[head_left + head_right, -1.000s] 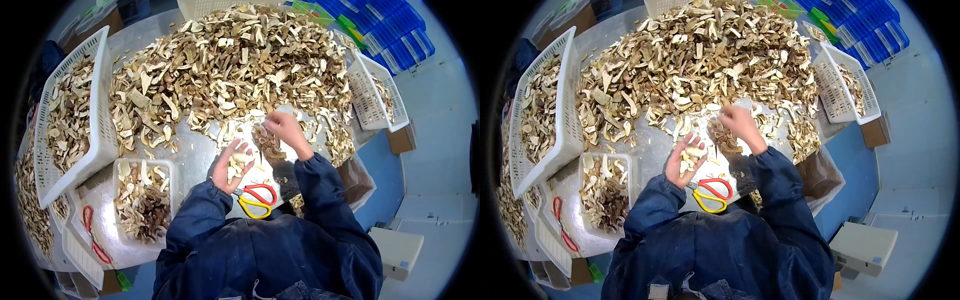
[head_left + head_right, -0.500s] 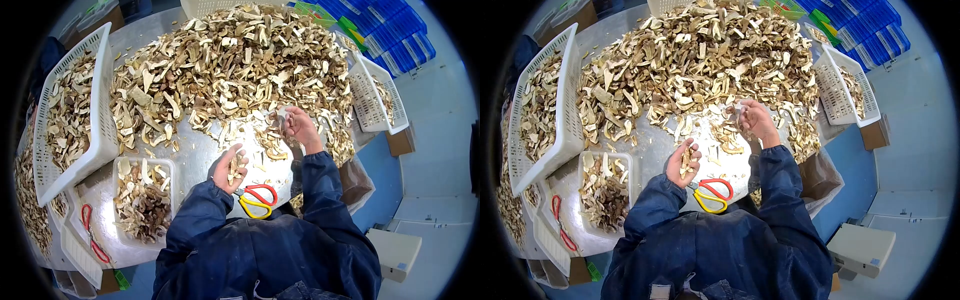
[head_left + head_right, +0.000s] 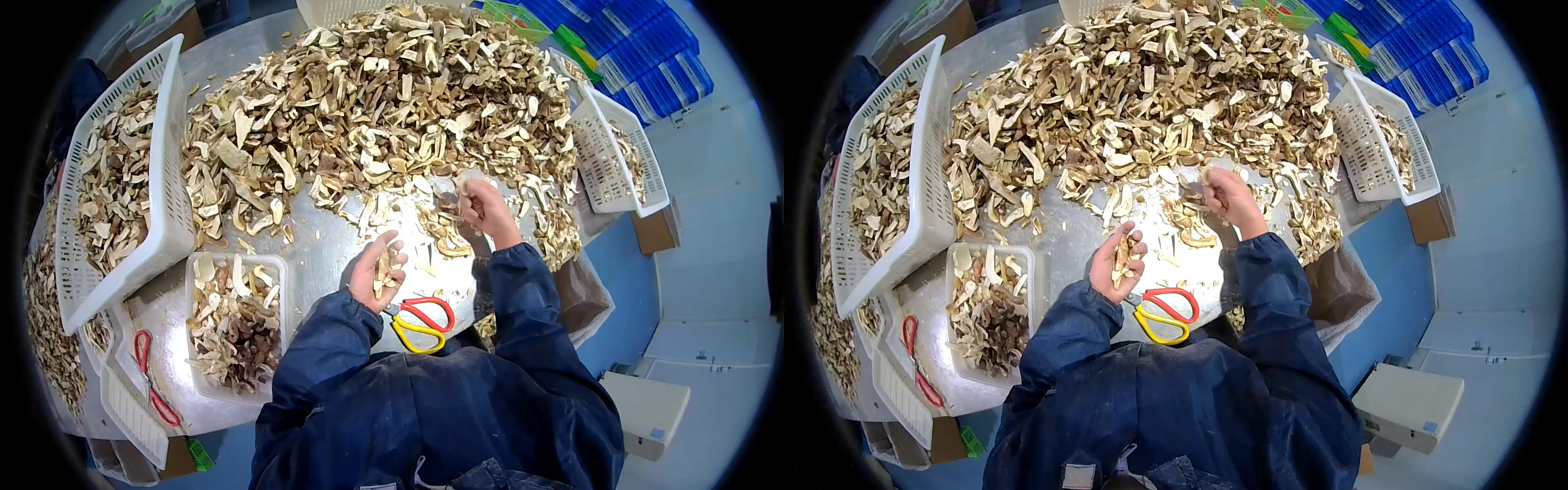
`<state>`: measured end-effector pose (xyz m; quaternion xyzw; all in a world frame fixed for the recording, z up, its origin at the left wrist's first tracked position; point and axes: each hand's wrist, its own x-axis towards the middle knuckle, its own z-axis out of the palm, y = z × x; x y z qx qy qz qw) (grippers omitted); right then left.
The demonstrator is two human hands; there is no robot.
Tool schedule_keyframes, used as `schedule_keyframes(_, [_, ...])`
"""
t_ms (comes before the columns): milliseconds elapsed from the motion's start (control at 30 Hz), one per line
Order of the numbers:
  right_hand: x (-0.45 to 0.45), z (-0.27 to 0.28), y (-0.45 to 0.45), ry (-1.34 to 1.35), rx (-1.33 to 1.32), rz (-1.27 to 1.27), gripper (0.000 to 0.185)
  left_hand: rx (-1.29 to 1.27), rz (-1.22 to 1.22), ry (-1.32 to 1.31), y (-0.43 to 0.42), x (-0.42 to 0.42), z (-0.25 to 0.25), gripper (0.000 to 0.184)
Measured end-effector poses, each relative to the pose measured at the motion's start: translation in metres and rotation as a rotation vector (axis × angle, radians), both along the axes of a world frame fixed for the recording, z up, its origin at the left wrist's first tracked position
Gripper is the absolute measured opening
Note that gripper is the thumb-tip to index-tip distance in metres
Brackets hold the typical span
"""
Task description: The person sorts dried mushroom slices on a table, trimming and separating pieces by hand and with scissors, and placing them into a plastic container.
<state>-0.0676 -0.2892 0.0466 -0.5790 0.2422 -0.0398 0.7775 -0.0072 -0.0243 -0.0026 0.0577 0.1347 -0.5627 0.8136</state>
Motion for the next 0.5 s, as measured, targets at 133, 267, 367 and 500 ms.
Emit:
schedule_keyframes(133, [0.000, 0.001, 0.000, -0.014, -0.047, 0.032, 0.018, 0.007, -0.008, 0.003, -0.001, 0.000, 0.003, 0.020])
schedule_keyframes(267, [0.028, -0.002, 0.009, 0.197, -1.004, 0.126, 0.020, -0.017, -0.005, 0.001, 0.000, 0.000, 0.001, 0.021])
schedule_keyframes(367, [0.036, -0.014, 0.006, 0.181, -1.531, 0.263, 0.017, -0.031, -0.005, 0.006, 0.000, 0.000, -0.001, 0.022])
schedule_keyframes(500, [0.025, -0.001, -0.010, 0.056, -0.247, 0.117, 0.011, -0.031, -0.004, 0.011, -0.001, 0.000, -0.001, 0.022])
